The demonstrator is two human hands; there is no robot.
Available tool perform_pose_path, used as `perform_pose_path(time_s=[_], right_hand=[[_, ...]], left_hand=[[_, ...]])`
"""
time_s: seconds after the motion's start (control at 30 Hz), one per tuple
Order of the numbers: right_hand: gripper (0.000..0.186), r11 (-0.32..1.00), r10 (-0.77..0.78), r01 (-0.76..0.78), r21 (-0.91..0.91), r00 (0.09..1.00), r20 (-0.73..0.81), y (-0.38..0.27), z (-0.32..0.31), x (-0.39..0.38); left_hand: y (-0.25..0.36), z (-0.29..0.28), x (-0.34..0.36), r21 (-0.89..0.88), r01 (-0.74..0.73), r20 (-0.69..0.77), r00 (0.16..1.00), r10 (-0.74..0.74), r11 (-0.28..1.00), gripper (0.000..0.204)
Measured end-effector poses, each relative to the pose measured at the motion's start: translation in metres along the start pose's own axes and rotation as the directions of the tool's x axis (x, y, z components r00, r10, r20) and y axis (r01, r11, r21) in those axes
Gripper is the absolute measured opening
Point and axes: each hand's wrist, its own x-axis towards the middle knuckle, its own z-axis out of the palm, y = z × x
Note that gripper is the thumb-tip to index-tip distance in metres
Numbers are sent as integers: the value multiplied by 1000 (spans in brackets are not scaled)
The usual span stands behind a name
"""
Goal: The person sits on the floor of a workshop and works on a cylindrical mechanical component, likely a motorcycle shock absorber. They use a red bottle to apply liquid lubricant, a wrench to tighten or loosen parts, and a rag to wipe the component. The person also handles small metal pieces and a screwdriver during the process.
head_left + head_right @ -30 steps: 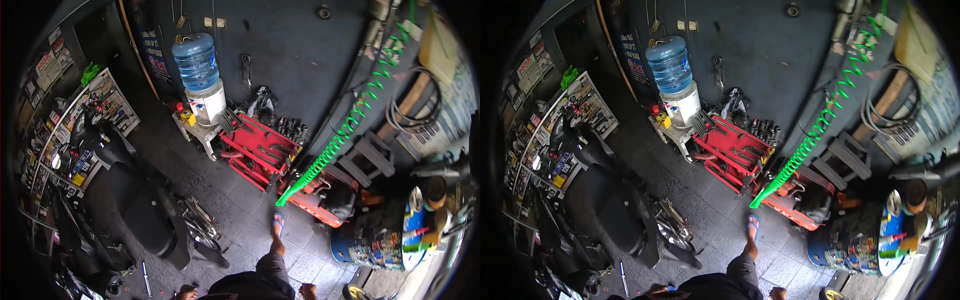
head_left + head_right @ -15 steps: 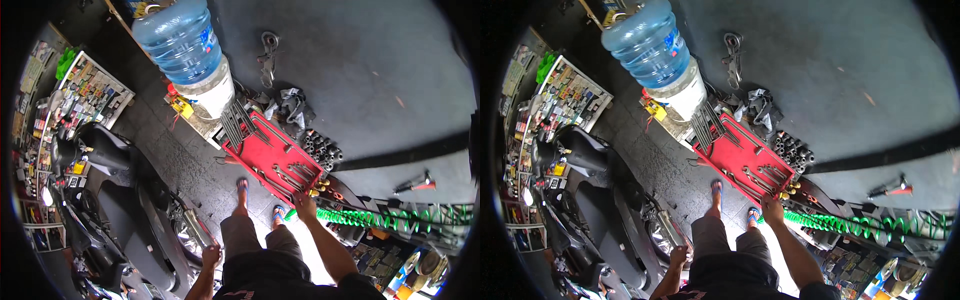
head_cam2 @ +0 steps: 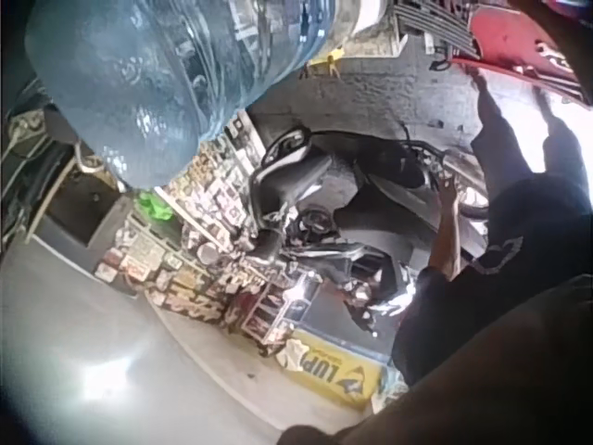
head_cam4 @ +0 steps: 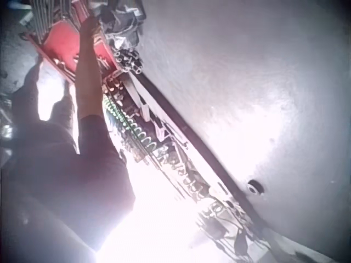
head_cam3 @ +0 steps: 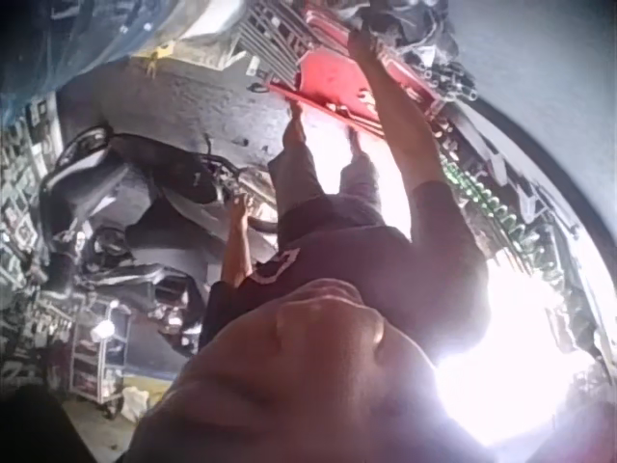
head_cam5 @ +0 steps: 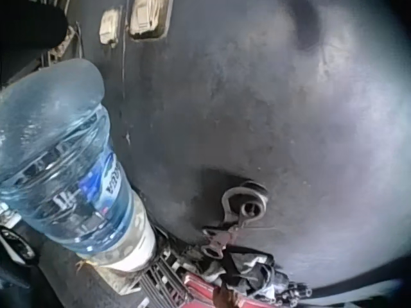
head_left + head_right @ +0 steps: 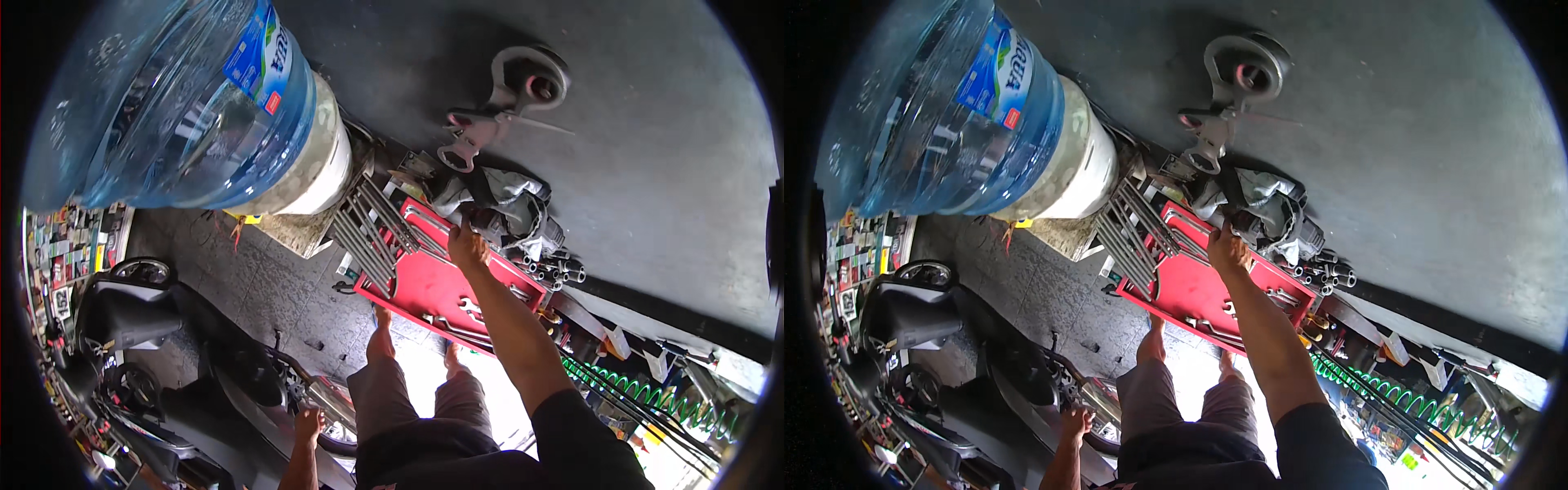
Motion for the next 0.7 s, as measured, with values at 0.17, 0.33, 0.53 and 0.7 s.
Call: perform_pose_path(time_s=[0.17,0.33,0.53,0.7], right_hand=[[49,975,-189,174,-135,976,-106,8,-8,-10],[36,999,-42,44,17,995,-94,-4,-17,-1],[35,949,311,-314,3,937,-158,-40,-9,9],[39,873,488,-468,138,845,-219,-47,0,15]], left_hand=[[-14,-13,-2,25,136,-22,991,-135,990,18],[-28,-18,20,95,152,-18,988,-151,984,17],[-19,-28,29,-1,92,38,995,-92,996,24],[-32,-22,19,-8,128,-24,992,-128,992,22]])
